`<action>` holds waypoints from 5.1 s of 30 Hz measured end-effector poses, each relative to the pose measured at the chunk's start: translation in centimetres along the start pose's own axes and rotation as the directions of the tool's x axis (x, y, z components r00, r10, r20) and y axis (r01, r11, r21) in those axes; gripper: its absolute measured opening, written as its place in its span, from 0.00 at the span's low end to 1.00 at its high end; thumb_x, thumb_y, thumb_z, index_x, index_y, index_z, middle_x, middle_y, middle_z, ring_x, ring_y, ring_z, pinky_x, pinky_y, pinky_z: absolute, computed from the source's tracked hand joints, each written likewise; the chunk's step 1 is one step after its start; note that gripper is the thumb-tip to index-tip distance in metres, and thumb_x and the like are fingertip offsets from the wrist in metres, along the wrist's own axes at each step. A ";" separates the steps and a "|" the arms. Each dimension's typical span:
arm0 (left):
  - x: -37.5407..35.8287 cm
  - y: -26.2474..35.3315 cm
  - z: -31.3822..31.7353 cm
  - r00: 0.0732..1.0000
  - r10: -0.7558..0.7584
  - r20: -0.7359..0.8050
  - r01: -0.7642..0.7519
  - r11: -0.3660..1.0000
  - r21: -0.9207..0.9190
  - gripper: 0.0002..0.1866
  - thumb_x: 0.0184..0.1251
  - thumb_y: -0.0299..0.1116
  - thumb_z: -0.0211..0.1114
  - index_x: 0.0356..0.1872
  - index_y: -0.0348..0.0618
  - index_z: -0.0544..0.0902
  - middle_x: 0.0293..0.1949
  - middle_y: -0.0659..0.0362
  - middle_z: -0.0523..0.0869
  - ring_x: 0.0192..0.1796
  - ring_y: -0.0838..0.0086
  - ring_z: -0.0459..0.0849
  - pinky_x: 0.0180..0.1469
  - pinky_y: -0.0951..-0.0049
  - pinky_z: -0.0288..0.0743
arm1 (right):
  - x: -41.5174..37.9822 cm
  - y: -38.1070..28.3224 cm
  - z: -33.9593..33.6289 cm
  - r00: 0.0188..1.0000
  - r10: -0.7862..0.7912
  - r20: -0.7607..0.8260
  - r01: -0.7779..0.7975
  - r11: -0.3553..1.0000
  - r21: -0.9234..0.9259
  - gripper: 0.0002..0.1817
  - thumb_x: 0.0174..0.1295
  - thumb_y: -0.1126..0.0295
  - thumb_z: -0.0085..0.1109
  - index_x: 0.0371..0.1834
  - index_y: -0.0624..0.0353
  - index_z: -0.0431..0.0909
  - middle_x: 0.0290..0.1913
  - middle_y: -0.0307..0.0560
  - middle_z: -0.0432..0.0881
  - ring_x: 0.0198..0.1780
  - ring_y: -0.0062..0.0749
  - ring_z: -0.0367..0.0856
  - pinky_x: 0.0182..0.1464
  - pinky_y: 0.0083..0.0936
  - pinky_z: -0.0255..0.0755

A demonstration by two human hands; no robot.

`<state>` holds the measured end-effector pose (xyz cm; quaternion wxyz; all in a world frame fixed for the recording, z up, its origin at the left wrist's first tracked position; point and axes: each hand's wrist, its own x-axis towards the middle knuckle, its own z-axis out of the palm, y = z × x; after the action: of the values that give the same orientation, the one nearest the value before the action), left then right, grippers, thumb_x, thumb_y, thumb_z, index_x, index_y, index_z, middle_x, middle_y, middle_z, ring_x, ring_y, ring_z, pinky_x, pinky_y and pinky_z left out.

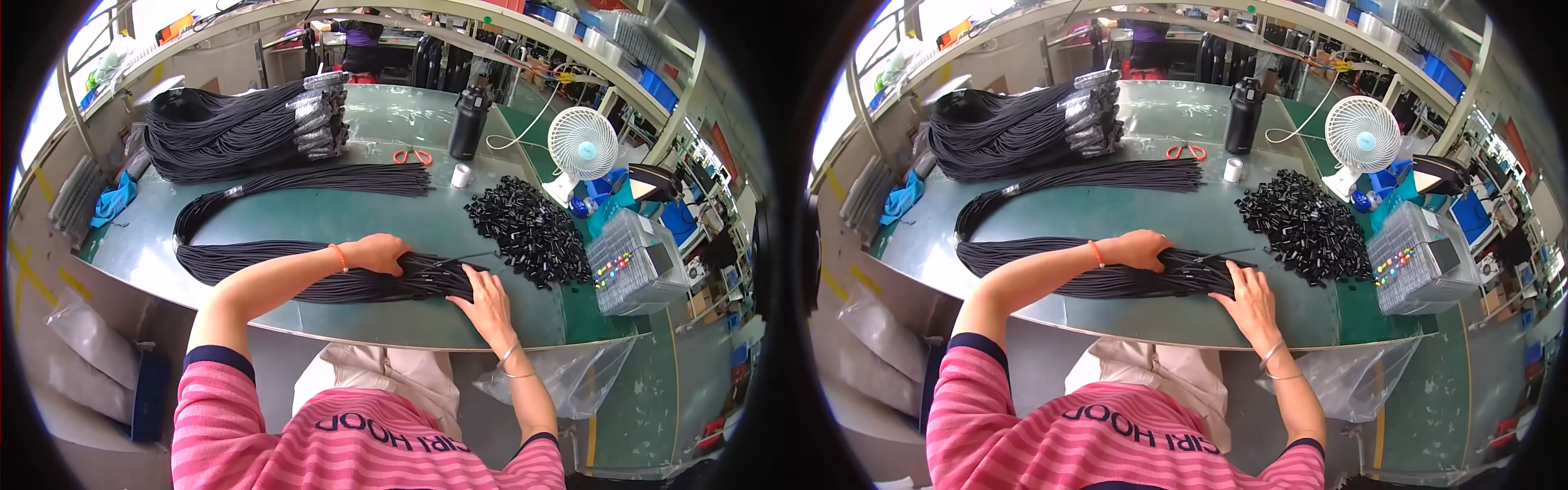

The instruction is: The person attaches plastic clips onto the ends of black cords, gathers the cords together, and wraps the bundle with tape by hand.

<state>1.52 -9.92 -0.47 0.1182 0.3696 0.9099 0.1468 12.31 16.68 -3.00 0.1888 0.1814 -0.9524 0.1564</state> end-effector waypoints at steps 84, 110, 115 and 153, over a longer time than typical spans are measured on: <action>-6.7 -3.3 -10.6 0.915 -0.322 -0.243 0.020 0.639 -0.769 0.28 0.73 0.60 0.53 0.35 0.42 0.85 0.13 0.69 0.69 0.14 0.85 0.65 0.16 0.79 0.56 | 28.8 -15.9 -8.8 0.955 -0.269 0.122 -0.055 0.241 0.969 0.28 0.60 0.63 0.67 0.61 0.62 0.71 0.49 0.44 0.83 0.53 0.34 0.81 0.56 0.31 0.77; -37.1 -16.6 -11.7 0.610 -0.459 -0.646 -0.259 0.654 -0.710 0.60 0.49 0.43 0.80 0.79 0.52 0.48 0.76 0.52 0.58 0.77 0.63 0.57 0.75 0.62 0.53 | 43.0 -30.7 -15.0 0.845 -0.530 -0.073 0.244 0.262 0.934 0.13 0.66 0.59 0.63 0.45 0.56 0.81 0.37 0.45 0.87 0.35 0.25 0.85 0.35 0.22 0.78; -25.9 -5.8 -26.8 0.316 0.270 -0.910 0.018 0.957 0.290 0.23 0.64 0.41 0.68 0.55 0.38 0.78 0.56 0.48 0.76 0.61 0.55 0.74 0.65 0.62 0.64 | 42.0 -34.1 -14.2 0.904 -0.426 -0.018 0.143 0.264 0.954 0.14 0.67 0.57 0.61 0.48 0.54 0.81 0.38 0.44 0.86 0.29 0.16 0.81 0.23 0.13 0.68; -30.2 -4.8 -22.0 0.098 0.160 -0.982 0.101 0.980 0.170 0.30 0.62 0.46 0.71 0.62 0.45 0.76 0.60 0.49 0.75 0.62 0.56 0.73 0.66 0.61 0.65 | 41.5 -38.8 -22.4 0.980 -0.183 -0.071 0.097 0.141 0.985 0.10 0.70 0.62 0.56 0.34 0.56 0.78 0.26 0.41 0.81 0.19 0.24 0.75 0.15 0.14 0.61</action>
<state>12.42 -38.54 21.45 -0.5628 0.2028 0.7546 0.2696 -1.02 -21.29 42.90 0.0078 0.3532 -0.6065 0.7123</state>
